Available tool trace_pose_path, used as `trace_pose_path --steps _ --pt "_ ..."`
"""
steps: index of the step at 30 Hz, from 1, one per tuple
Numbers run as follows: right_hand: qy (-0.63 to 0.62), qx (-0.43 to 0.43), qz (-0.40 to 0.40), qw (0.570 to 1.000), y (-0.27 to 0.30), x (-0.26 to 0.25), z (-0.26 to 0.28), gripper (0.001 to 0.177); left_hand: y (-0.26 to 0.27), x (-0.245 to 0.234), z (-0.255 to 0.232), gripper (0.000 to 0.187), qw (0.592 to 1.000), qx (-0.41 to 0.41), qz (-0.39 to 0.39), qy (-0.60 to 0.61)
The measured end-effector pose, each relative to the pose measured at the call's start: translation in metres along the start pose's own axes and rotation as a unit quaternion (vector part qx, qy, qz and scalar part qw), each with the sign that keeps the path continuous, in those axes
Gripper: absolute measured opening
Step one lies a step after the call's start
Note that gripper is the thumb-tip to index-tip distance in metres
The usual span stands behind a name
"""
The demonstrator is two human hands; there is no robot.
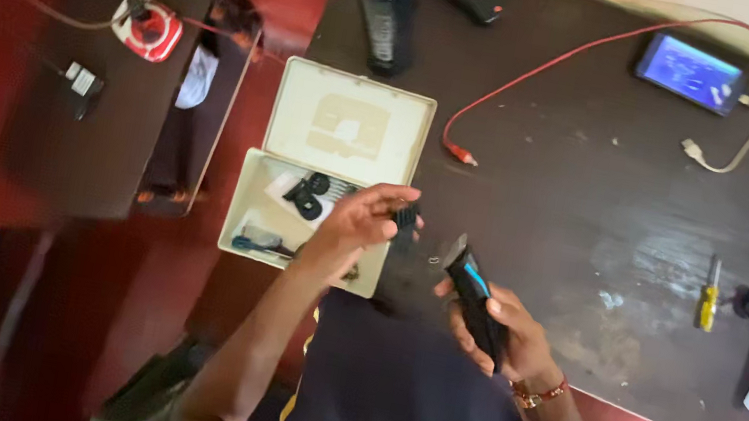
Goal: The person plugs a charger into a wall socket and connects a phone to charge. Then they take two hair clippers from a case, attach different guard attachments to each, and place them back in the case.
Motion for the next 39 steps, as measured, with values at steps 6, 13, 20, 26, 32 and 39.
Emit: trace_pose_path --steps 6,13,20,26,32,39 --pt "-0.028 0.0 0.06 0.998 0.035 0.011 0.014 0.074 -0.016 0.077 -0.011 0.062 0.989 0.031 0.072 0.122" --pt "0.118 -0.044 -0.062 0.99 0.091 0.022 0.026 0.067 -0.029 0.123 -0.005 0.065 0.989 0.036 0.111 0.094" --pt "0.193 -0.029 -0.132 0.972 0.121 0.038 0.036 0.041 -0.036 0.154 0.008 0.071 0.988 0.008 0.14 0.061" --pt "0.199 -0.033 -0.143 0.969 0.135 0.045 0.045 0.037 -0.042 0.171 0.021 0.07 0.988 0.034 0.149 0.015" --pt "0.177 0.0 -0.14 0.974 0.152 0.043 0.05 0.039 -0.045 0.18 0.026 0.077 0.989 0.013 0.125 0.079" --pt "0.163 -0.04 -0.14 0.976 0.166 0.032 0.048 0.051 -0.051 0.187 0.026 0.079 0.986 0.014 0.122 0.109"
Point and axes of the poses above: each hand's wrist, its own y-axis away from the middle knuckle, its own x-axis out of the palm, z = x × y, the point moved 3 cm from there along -y, towards the middle knuckle, and after that the axes turned 7 degrees about z, right-handed, at the moved point
